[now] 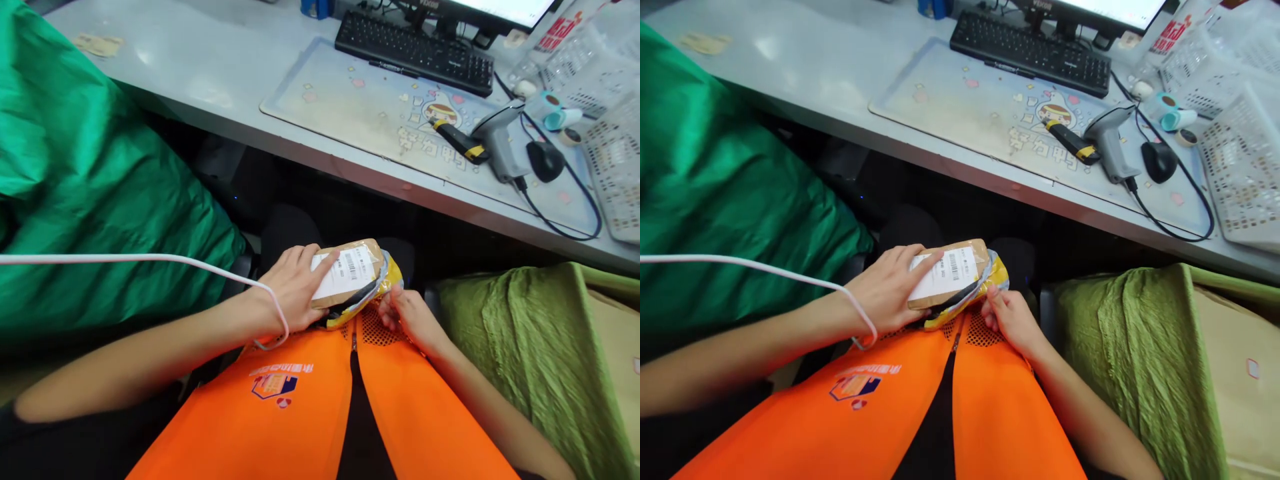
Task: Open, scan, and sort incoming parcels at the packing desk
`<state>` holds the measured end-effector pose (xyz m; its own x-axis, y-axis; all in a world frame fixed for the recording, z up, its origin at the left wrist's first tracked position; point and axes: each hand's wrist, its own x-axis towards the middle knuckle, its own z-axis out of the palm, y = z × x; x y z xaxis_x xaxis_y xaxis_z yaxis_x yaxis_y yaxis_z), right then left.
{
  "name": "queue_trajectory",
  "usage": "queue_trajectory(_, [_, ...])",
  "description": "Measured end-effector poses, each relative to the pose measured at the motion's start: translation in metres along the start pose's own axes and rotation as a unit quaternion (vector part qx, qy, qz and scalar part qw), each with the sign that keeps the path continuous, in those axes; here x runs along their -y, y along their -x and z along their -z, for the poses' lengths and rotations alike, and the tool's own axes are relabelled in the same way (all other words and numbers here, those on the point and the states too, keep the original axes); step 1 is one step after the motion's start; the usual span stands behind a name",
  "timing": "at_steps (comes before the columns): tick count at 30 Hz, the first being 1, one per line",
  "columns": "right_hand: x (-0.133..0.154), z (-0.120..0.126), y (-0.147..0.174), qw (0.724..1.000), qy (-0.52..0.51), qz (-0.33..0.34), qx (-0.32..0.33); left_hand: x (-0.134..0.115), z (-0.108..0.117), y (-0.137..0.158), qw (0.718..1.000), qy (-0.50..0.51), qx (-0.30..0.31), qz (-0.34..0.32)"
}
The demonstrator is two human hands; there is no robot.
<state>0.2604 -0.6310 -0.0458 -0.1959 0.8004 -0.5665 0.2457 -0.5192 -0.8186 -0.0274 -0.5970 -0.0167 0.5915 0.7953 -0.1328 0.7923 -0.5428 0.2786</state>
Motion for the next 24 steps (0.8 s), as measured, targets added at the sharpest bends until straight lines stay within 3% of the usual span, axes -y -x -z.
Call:
queue_trajectory(3, [0.000,-0.012,-0.021,0.994,-0.061,-0.035,-0.089,-0.021,-0.008,0.002,0.998,-0.012,-0.036,0.046])
queue_trajectory(6, [-0.008,-0.024,-0.030,0.986,-0.101,-0.010,-0.131,-0.021,-0.015,0.004,0.997,-0.006,-0.031,0.073])
queue_trajectory(9, [-0.020,-0.029,-0.022,0.987,-0.065,0.066,-0.135,0.002,-0.014,0.005,0.997,0.049,-0.008,0.060])
queue_trajectory(12, [-0.034,-0.027,-0.008,0.983,-0.035,0.094,-0.151,0.042,-0.009,0.008,0.984,0.173,0.009,0.044])
queue_trajectory(14, [-0.044,-0.023,-0.001,0.983,-0.024,0.089,-0.160,0.069,-0.009,0.012,0.954,0.291,0.019,0.069])
queue_trajectory(17, [-0.054,-0.019,0.003,0.985,0.005,0.090,-0.149,0.098,-0.017,0.019,0.876,0.465,0.035,0.121])
queue_trajectory(24, [-0.035,-0.009,0.019,0.981,0.056,0.118,-0.144,0.120,-0.045,0.026,0.730,0.665,-0.038,0.153])
